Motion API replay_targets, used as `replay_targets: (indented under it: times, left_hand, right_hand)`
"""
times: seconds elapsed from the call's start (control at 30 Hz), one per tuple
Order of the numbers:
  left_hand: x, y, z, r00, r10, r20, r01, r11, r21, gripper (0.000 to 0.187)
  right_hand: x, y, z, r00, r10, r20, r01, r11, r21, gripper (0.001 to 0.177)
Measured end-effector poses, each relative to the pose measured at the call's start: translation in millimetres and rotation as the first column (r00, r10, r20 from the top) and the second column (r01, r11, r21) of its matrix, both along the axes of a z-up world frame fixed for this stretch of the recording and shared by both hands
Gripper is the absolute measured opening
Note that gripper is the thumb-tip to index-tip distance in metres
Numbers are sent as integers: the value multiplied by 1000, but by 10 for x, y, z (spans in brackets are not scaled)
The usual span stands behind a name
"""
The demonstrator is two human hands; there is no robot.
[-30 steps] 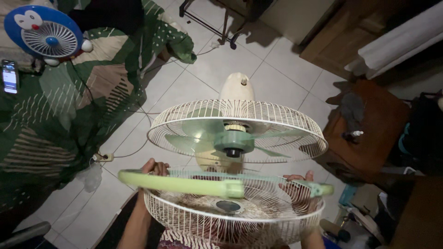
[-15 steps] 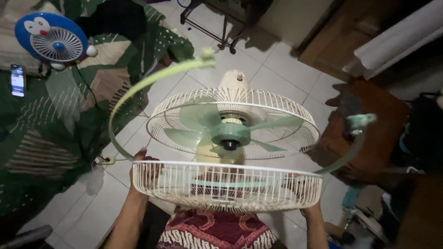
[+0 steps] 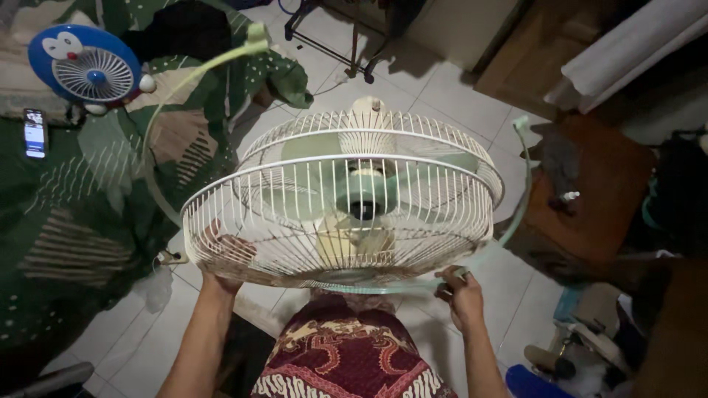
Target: The person assembles a standing electric fan by attaching the front protective cage to the fan head. They align the cage with the fan blades and secure it by fastening the side clips.
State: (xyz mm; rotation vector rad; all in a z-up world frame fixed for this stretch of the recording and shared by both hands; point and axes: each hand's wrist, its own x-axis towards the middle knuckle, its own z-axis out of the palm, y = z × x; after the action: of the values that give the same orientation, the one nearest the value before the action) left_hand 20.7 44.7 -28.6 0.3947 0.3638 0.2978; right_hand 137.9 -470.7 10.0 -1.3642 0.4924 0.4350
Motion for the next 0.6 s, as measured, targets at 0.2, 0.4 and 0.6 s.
replay_targets:
  times: [0.2, 0.4, 0.6]
  left_hand:
    - [-49, 26, -26, 984, -86, 156, 79, 996, 49, 63]
    - [-109, -2, 244, 979, -167, 116, 151, 979, 139, 57]
    - [-9, -185, 778, 917, -6, -399, 59, 991, 120, 41]
  right_hand:
    - [-182, 151, 93, 966, 16, -259, 32, 984, 177, 27]
    - [-352, 227, -65, 982, 143, -126, -38, 794, 607, 13]
    - [-467, 288, -200, 974, 108, -199, -35, 941, 336, 21]
